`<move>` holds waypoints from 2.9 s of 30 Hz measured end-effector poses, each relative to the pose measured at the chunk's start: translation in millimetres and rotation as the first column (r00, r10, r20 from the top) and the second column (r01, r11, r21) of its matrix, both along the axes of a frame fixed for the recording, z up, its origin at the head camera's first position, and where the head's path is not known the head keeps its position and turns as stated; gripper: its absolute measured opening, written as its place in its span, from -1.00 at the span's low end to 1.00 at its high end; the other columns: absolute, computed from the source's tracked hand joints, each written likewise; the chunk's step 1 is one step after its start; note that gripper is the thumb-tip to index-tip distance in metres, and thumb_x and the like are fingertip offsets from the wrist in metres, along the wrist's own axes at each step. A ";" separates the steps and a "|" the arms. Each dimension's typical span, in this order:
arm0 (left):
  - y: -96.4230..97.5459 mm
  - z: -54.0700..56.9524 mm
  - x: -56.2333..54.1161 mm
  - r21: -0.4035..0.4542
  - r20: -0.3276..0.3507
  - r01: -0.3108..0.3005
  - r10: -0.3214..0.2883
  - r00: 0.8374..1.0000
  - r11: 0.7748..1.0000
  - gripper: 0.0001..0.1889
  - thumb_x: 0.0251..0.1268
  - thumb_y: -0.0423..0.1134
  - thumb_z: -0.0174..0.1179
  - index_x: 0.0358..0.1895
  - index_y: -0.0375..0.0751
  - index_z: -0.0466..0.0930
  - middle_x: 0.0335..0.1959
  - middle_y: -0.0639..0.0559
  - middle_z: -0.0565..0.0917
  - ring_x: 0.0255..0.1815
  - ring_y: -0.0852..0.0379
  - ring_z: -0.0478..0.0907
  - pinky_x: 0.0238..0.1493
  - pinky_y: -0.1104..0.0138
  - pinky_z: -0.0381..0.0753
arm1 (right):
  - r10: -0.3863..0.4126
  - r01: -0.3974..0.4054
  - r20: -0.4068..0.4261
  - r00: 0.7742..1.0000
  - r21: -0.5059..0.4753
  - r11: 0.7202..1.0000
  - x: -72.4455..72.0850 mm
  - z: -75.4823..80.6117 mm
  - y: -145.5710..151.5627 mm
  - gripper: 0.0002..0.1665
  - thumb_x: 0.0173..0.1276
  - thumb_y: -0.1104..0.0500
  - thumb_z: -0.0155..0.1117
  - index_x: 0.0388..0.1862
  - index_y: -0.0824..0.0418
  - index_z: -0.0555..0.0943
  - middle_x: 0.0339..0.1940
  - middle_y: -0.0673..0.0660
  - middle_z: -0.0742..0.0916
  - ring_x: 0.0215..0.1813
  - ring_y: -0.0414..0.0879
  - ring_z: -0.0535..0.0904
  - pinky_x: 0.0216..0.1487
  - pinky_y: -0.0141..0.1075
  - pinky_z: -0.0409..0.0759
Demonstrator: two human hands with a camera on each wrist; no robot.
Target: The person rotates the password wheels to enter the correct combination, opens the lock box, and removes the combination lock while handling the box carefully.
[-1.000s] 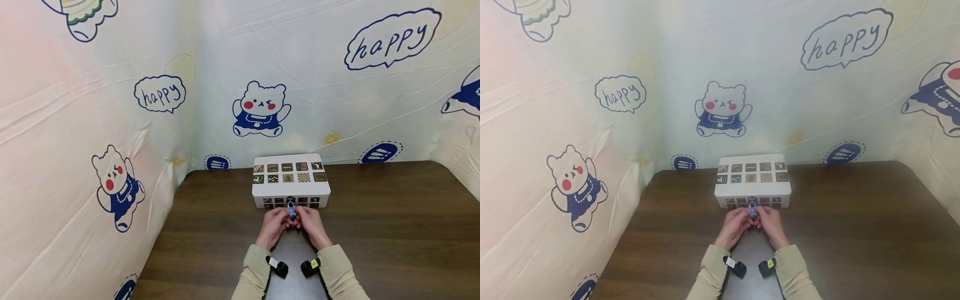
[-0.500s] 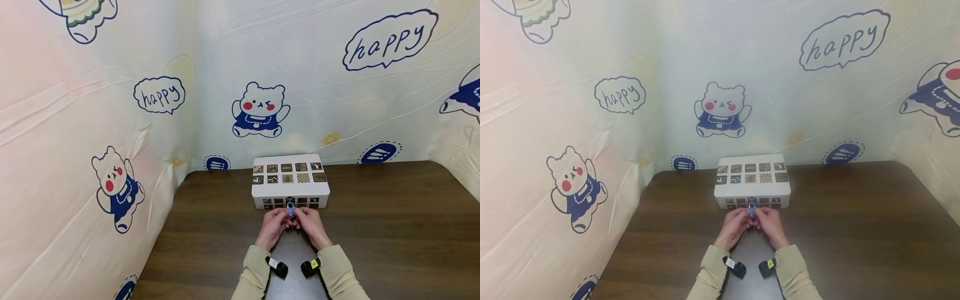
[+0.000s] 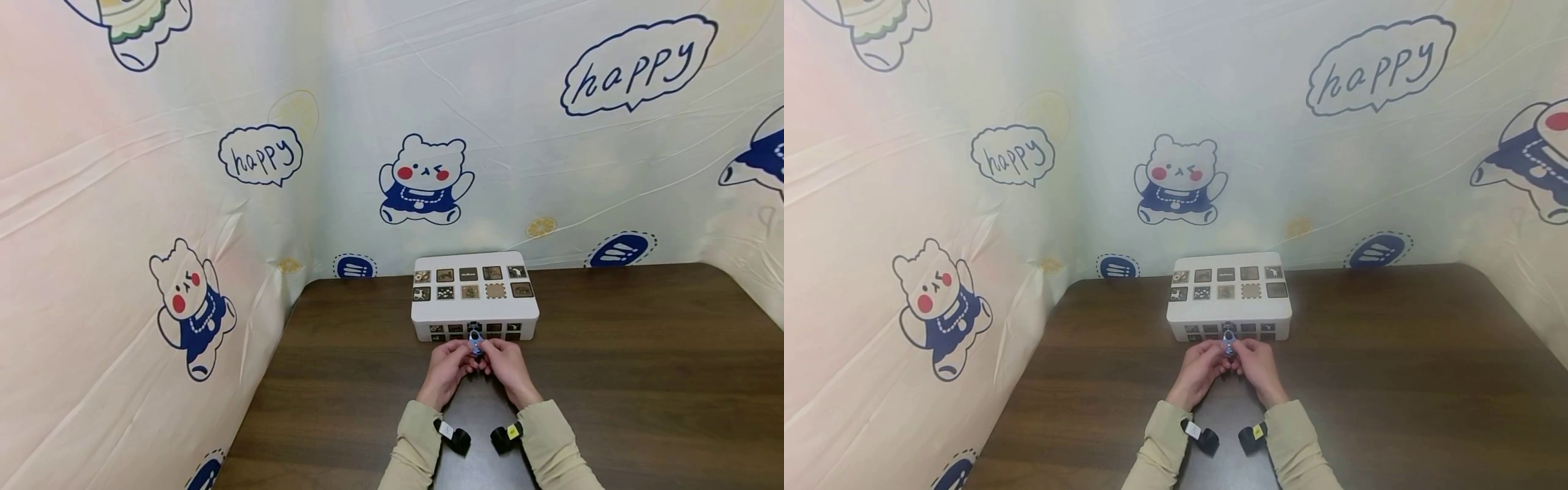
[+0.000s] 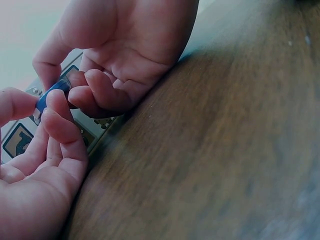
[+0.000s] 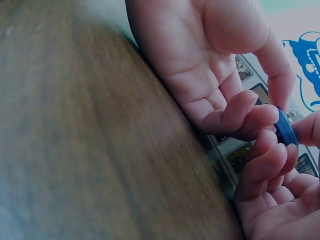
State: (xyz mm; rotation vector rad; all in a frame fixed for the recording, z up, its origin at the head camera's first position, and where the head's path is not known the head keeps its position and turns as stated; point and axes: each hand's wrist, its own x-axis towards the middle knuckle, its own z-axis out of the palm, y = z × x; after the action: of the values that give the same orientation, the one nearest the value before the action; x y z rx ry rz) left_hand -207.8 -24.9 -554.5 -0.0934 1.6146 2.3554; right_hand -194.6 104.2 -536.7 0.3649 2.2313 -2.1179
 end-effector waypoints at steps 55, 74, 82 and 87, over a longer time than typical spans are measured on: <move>-1.7 2.6 0.7 -0.011 0.001 -0.003 0.003 1.000 1.000 -0.83 0.32 -0.34 0.12 -0.13 -0.35 0.59 -0.49 0.07 0.60 -0.57 0.25 0.54 -0.51 0.50 0.51 | 0.027 -0.027 0.005 1.000 -0.043 0.999 -0.6 -1.6 0.0 -0.75 0.39 0.21 0.10 -0.37 0.39 0.57 -0.66 0.00 0.55 -0.59 -0.21 0.45 -0.54 -0.43 0.48; -1.9 1.4 -0.4 -0.014 0.015 0.004 -0.004 1.000 1.000 -0.81 0.32 -0.33 0.12 -0.09 -0.37 0.58 -0.48 0.07 0.60 -0.55 0.26 0.52 -0.50 0.49 0.51 | 0.003 -0.001 0.032 0.999 -0.051 0.999 -1.0 1.3 -1.0 -0.73 0.39 0.16 0.10 -0.42 0.32 0.56 -0.66 -0.02 0.54 -0.59 -0.21 0.46 -0.54 -0.42 0.50; -1.7 0.6 -1.0 -0.015 0.014 0.003 -0.003 1.000 1.000 -0.80 0.31 -0.33 0.12 -0.09 -0.37 0.58 -0.49 0.08 0.60 -0.56 0.27 0.52 -0.51 0.50 0.51 | 0.008 -0.006 0.034 0.999 -0.061 0.998 -0.7 3.4 -0.2 -0.77 0.36 0.20 0.09 -0.34 0.36 0.57 -0.64 -0.02 0.56 -0.57 -0.22 0.46 -0.53 -0.43 0.50; -1.8 2.1 -0.4 -0.016 0.021 -0.003 0.003 1.000 1.000 -0.80 0.31 -0.33 0.13 -0.10 -0.38 0.59 -0.50 0.07 0.59 -0.56 0.26 0.53 -0.51 0.50 0.51 | 0.025 -0.024 0.018 1.000 -0.057 0.998 1.5 5.4 1.4 -0.75 0.36 0.23 0.12 -0.21 0.44 0.58 -0.61 0.01 0.59 -0.54 -0.21 0.48 -0.52 -0.42 0.49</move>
State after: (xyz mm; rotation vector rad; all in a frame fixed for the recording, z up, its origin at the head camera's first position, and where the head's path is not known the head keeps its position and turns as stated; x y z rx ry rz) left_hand -208.2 -26.7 -552.5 -0.1231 1.6247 2.3368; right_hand -193.2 105.6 -531.3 0.3517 2.1493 -2.1507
